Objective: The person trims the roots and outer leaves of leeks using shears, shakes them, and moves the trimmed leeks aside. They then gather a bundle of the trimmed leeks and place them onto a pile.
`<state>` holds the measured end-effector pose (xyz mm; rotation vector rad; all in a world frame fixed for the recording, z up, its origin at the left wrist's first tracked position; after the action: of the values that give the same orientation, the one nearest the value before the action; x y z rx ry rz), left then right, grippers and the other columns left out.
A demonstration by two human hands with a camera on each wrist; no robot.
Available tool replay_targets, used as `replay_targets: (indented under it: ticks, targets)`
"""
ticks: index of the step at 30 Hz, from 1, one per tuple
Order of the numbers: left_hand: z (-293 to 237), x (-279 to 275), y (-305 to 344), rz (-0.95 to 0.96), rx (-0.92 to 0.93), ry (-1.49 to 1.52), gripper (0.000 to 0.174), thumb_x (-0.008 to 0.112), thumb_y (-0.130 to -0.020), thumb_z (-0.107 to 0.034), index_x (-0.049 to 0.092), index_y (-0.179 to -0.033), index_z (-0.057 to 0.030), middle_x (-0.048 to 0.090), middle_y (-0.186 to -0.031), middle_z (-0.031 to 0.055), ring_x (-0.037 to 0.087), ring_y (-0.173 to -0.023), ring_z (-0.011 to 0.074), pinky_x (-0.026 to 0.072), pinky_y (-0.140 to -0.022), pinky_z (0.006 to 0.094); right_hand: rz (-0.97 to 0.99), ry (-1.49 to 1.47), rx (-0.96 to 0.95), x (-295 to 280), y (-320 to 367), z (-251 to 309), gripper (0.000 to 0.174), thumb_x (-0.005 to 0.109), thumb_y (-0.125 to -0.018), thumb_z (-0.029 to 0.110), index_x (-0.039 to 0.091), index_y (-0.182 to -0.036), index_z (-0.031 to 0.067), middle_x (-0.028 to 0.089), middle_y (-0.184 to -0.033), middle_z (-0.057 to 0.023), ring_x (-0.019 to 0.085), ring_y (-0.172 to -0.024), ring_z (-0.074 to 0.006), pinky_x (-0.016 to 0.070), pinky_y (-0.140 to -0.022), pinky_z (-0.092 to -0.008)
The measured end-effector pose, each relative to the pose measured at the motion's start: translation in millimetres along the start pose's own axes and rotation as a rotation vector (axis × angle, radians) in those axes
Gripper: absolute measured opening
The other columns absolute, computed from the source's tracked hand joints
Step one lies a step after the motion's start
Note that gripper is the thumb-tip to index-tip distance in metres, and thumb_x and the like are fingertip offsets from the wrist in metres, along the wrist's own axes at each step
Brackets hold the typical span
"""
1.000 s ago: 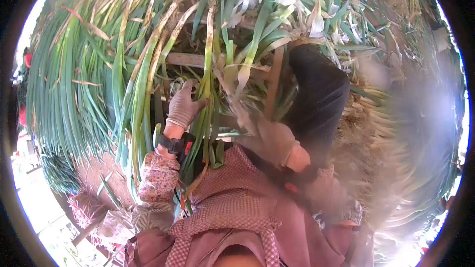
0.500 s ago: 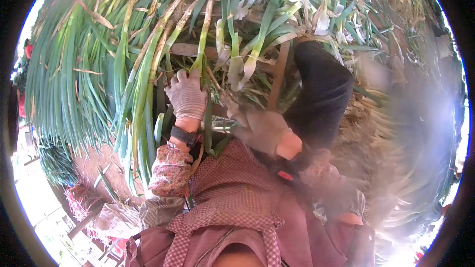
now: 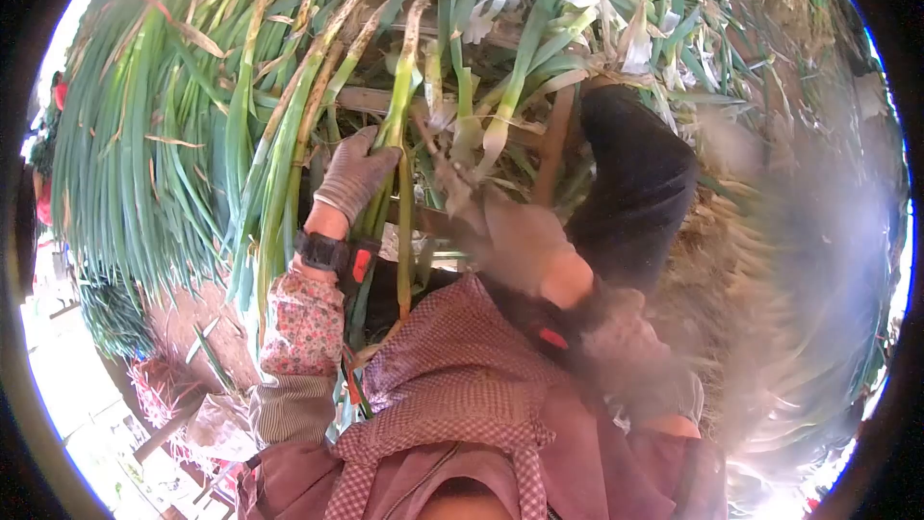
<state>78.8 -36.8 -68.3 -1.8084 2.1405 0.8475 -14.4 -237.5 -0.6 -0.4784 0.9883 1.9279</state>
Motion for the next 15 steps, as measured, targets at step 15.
replay_targets:
  ticks: [15]
  targets:
    - [36,23,38,0.098,-0.223,0.66,0.044,0.062,-0.094,-0.022,0.057,-0.13,0.0025,0.069,-0.103,0.0101,0.064,-0.084,0.0143,0.0533,-0.077,0.0279,-0.005,0.17,-0.03,-3,-54,-16,0.054,0.062,-0.089,0.048,0.055,-0.109,-0.0014,0.065,-0.085,-0.0262,0.065,-0.085,-0.0432,0.0512,-0.075,-0.0475]
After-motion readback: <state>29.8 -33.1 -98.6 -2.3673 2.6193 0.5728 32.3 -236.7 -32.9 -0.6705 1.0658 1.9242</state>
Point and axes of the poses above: each hand's wrist, its own y-axis away from the middle knuckle, its own x-axis out of the palm, z = x × y, the point moved 9 cm from there along -y, towards the middle knuckle
